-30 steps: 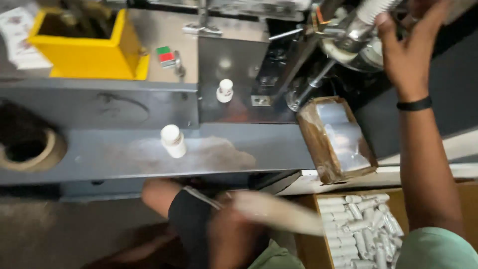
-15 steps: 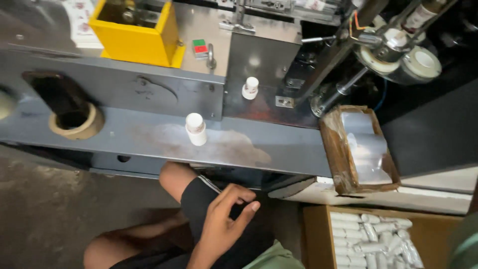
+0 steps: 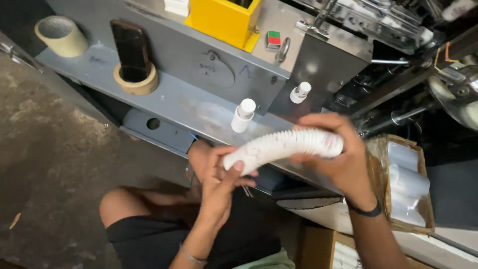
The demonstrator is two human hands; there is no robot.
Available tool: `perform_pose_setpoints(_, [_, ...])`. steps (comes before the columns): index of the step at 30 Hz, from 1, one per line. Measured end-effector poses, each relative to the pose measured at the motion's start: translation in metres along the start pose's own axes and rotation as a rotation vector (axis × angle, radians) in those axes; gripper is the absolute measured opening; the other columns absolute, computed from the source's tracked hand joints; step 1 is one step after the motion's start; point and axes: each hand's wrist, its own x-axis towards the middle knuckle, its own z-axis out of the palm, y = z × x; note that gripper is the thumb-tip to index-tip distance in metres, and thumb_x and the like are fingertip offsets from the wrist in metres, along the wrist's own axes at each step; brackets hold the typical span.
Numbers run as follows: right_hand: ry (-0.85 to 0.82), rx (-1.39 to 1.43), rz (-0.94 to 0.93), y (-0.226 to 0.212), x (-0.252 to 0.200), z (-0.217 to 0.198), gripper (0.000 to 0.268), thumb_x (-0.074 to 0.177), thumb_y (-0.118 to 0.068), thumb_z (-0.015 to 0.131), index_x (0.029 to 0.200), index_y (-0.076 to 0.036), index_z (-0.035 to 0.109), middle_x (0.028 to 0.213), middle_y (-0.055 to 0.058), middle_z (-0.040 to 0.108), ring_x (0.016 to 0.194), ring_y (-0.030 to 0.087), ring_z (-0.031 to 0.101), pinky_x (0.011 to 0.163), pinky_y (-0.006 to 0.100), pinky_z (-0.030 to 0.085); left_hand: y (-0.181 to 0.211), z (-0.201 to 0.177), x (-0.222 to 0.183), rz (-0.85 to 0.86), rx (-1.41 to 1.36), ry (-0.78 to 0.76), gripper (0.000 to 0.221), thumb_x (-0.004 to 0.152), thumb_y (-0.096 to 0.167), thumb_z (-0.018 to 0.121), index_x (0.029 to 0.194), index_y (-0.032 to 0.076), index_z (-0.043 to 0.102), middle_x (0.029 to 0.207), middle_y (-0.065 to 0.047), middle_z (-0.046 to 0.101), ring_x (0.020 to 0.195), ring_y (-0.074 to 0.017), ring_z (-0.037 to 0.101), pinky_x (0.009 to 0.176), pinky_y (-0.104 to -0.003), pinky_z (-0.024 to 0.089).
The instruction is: Operating a machine to pack or label small medical bottles.
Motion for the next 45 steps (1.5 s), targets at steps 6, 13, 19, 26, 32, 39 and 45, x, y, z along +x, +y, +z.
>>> perform_pose_setpoints(6, [-0.010,0.761,0.375,0.027,-0.010,0.058,0.070,0.085,-0.011,0.080,0.143,-0.007,0.042,0.123,0.012,0.071,0.114,0.020,0.070,0.099,0.038,0.056,-0.035,0.007,-0.002,-0.517,-0.541,-0.253,0.033,0.100,0.022,0.063,0.123,0.006,0.046,0.108,-0.018,0.071,0.081,-0.0254,0.074,0.062,-0.035,0.063])
perform_pose_setpoints(13, [0.043,0.131,0.248,0.072,0.007,0.084,0.057,0.092,-0.015,0.080,0.136,0.000,0.048,0.128,0.016,0.070,0.116,0.026,0.070,0.103,0.038,0.053,-0.065,-0.025,-0.005,-0.520,-0.243,0.012,0.036,0.093,0.017,0.066,0.123,0.011,0.047,0.113,-0.012,0.070,0.090,-0.0206,0.072,0.073,-0.032,0.058])
perform_pose_setpoints(19, [-0.007,0.087,0.400,0.111,0.010,0.113,0.062,0.092,-0.025,0.075,0.137,0.000,0.042,0.129,0.015,0.065,0.120,0.024,0.069,0.099,0.039,0.056,-0.074,-0.041,-0.012,-0.569,-0.150,0.156,0.035,0.094,0.019,0.065,0.125,0.011,0.051,0.115,-0.011,0.070,0.091,-0.0189,0.072,0.075,-0.030,0.055])
perform_pose_setpoints(26, [0.366,0.015,0.170,0.073,-0.031,0.121,0.062,0.093,-0.014,0.072,0.145,-0.001,0.040,0.142,0.018,0.050,0.130,0.026,0.055,0.105,0.037,0.049,-0.072,-0.027,-0.004,-0.541,-0.282,0.075,0.036,0.097,0.024,0.064,0.127,0.007,0.055,0.117,-0.011,0.070,0.093,-0.0201,0.072,0.075,-0.032,0.056])
perform_pose_setpoints(32, [0.190,0.214,0.098,0.066,-0.026,0.106,0.059,0.100,-0.008,0.071,0.144,-0.003,0.033,0.139,0.014,0.056,0.131,0.025,0.059,0.114,0.039,0.047,-0.063,-0.016,0.002,-0.502,-0.432,-0.134,0.034,0.100,0.025,0.064,0.127,0.007,0.055,0.123,-0.009,0.065,0.108,-0.0172,0.067,0.078,-0.036,0.058])
perform_pose_setpoints(39, [0.059,-0.379,0.021,0.047,0.034,0.069,0.026,0.095,-0.016,0.074,0.112,-0.003,0.060,0.138,0.022,0.056,0.125,0.037,0.056,0.105,0.044,0.045,-0.058,-0.025,0.001,-0.480,-0.270,0.017,0.036,0.098,0.027,0.063,0.128,0.009,0.054,0.124,-0.008,0.068,0.105,-0.0190,0.069,0.079,-0.033,0.057])
perform_pose_setpoints(45, [0.108,-0.225,-0.075,0.023,0.006,0.079,0.029,0.092,-0.016,0.071,0.118,-0.004,0.064,0.128,0.016,0.059,0.127,0.032,0.056,0.110,0.045,0.045,-0.056,-0.018,-0.004,-0.452,-0.349,-0.042,0.036,0.101,0.028,0.062,0.129,0.008,0.052,0.122,-0.011,0.069,0.102,-0.0206,0.069,0.080,-0.034,0.058])
